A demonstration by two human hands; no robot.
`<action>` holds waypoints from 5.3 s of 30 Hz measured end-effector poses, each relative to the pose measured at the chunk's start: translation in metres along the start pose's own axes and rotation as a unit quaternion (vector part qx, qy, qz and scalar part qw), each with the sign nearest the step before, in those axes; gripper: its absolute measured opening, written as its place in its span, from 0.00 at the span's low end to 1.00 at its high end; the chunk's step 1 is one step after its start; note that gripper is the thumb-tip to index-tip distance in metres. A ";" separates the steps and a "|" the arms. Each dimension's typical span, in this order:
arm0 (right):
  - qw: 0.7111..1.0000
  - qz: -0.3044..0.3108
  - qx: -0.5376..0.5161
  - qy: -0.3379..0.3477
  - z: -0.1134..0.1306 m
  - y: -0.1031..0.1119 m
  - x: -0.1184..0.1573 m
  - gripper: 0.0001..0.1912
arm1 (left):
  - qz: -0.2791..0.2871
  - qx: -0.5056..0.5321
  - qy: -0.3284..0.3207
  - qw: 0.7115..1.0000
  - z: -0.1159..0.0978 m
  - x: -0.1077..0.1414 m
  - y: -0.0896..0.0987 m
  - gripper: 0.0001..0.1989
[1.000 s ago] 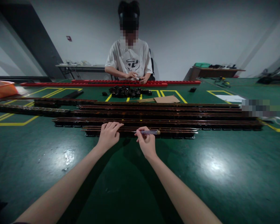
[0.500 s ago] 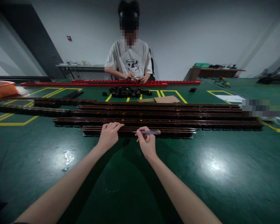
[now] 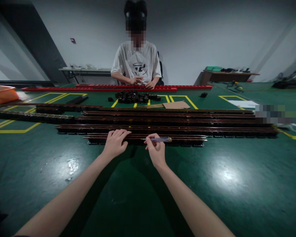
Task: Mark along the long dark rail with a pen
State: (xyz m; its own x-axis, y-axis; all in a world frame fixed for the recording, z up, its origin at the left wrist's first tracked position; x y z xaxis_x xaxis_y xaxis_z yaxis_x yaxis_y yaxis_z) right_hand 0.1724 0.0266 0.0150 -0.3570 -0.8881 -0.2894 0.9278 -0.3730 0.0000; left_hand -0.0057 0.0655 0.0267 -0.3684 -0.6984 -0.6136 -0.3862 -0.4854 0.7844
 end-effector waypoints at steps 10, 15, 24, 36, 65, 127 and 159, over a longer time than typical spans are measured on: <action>1.000 -0.006 0.019 0.001 0.003 0.000 0.000 0.10 | -0.023 -0.001 -0.007 1.000 -0.002 -0.001 0.002 0.17; 1.000 -0.012 0.020 -0.005 0.002 0.000 0.000 0.10 | -0.027 -0.011 -0.014 0.999 -0.002 -0.001 0.000 0.17; 1.000 -0.011 0.016 -0.001 0.002 0.000 0.001 0.09 | -0.023 -0.020 -0.010 0.999 -0.004 -0.001 0.001 0.16; 1.000 -0.005 0.020 -0.004 0.003 0.000 0.001 0.09 | -0.014 -0.010 0.014 1.000 -0.002 -0.002 0.002 0.15; 0.999 -0.010 0.033 0.009 0.004 0.001 0.001 0.08 | -0.015 -0.008 0.013 1.000 -0.002 -0.002 0.002 0.15; 0.999 -0.034 0.022 0.001 0.005 0.004 0.002 0.08 | -0.001 -0.005 -0.009 1.000 -0.001 0.000 -0.002 0.22; 0.999 -0.032 0.019 -0.009 0.003 0.003 0.000 0.08 | -0.007 -0.019 -0.015 1.000 -0.002 -0.002 -0.003 0.19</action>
State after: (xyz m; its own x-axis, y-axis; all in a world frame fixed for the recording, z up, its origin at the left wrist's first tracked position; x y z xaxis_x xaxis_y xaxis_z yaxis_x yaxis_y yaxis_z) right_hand 0.1751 0.0244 0.0176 -0.4174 -0.8670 -0.2721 0.8985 -0.4385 0.0188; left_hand -0.0023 0.0668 0.0259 -0.3887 -0.6759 -0.6262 -0.3588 -0.5149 0.7785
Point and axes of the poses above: each hand's wrist, its own x-axis away from the middle knuckle, its own y-axis out of the back of the hand, z = x × y, the point moved 6 cm from there along -x, towards the middle knuckle, and after that the axes turned 7 degrees about -z, right-handed, at the moved point
